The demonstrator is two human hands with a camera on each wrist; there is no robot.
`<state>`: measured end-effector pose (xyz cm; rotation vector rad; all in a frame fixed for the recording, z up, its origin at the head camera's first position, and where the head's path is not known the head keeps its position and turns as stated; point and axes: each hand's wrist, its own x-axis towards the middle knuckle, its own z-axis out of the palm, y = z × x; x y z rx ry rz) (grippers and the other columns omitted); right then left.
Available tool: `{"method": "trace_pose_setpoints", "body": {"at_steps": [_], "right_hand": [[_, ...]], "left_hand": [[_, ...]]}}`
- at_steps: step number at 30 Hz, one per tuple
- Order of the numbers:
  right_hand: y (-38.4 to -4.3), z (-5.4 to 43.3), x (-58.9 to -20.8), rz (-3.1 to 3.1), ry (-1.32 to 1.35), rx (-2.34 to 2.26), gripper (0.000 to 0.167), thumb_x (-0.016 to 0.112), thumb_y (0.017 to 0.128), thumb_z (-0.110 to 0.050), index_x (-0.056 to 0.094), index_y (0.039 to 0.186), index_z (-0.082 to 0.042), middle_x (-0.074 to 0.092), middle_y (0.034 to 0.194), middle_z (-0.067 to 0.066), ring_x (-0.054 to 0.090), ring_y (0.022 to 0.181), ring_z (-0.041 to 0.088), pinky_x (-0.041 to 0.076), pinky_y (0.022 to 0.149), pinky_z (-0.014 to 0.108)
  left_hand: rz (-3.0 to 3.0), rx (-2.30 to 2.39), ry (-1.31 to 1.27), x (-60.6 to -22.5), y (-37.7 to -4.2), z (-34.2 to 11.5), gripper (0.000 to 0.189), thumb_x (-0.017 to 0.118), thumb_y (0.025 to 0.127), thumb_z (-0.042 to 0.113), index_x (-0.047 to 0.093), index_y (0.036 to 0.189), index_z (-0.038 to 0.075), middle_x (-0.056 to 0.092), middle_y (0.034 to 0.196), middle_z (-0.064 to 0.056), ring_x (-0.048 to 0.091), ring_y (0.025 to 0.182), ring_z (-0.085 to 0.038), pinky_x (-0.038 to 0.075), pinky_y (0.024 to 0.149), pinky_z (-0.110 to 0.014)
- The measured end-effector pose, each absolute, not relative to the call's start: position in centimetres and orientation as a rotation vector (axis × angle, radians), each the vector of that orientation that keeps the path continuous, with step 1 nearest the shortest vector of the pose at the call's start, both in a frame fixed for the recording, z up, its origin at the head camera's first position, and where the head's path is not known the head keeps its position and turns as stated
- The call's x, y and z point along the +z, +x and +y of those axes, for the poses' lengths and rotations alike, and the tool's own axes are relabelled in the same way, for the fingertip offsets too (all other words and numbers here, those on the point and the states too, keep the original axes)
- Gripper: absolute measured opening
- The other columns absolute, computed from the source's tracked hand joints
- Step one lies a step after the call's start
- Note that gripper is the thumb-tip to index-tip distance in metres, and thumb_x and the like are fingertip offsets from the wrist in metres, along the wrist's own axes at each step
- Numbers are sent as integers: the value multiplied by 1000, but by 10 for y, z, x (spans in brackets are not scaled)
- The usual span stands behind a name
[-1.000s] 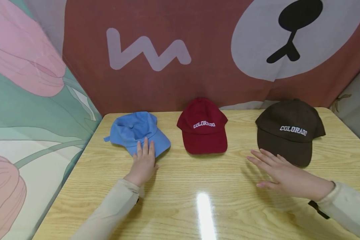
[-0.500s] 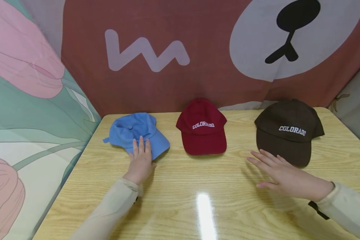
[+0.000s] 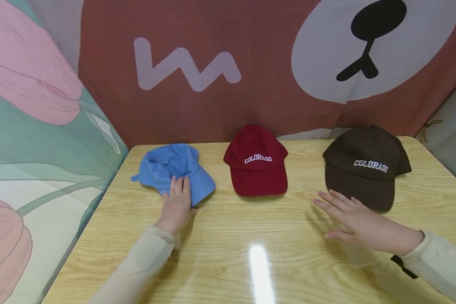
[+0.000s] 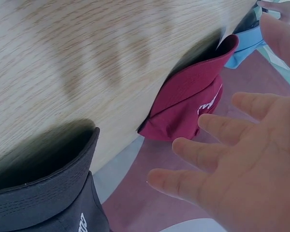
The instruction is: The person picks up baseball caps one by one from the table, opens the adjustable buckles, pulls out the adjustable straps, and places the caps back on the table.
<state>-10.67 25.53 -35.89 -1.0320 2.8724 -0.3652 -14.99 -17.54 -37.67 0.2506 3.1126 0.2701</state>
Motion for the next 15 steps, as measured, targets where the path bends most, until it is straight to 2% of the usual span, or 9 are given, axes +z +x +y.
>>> {"method": "trace_pose_setpoints", "body": {"at_steps": [5, 11, 15], "right_hand": [[-106, 256, -361, 2892, -1070, -376, 79, 72, 84, -40, 34, 150, -18, 35, 150, 20, 33, 135, 44, 34, 90, 73], [-106, 256, -364, 2912, -1117, -367, 81, 73, 83, -39, 31, 151, -20, 35, 151, 18, 35, 134, 43, 36, 88, 72], [-107, 256, -364, 2916, -1126, -352, 82, 73, 83, -39, 31, 151, -20, 34, 151, 17, 36, 133, 43, 36, 88, 72]], "left_hand": [[3132, 312, 281, -378, -148, -176, 90, 80, 79, 5, 21, 144, -18, 27, 141, -37, 13, 138, -55, 27, 100, -70], [3169, 430, 382, -383, -144, -179, 79, 72, 78, -6, 24, 138, -24, 25, 135, -43, 14, 133, -63, 32, 99, -66], [3178, 501, 409, -380, -140, -180, 66, 59, 83, -11, 23, 135, -28, 19, 139, -47, 13, 134, -62, 24, 106, -64]]}}
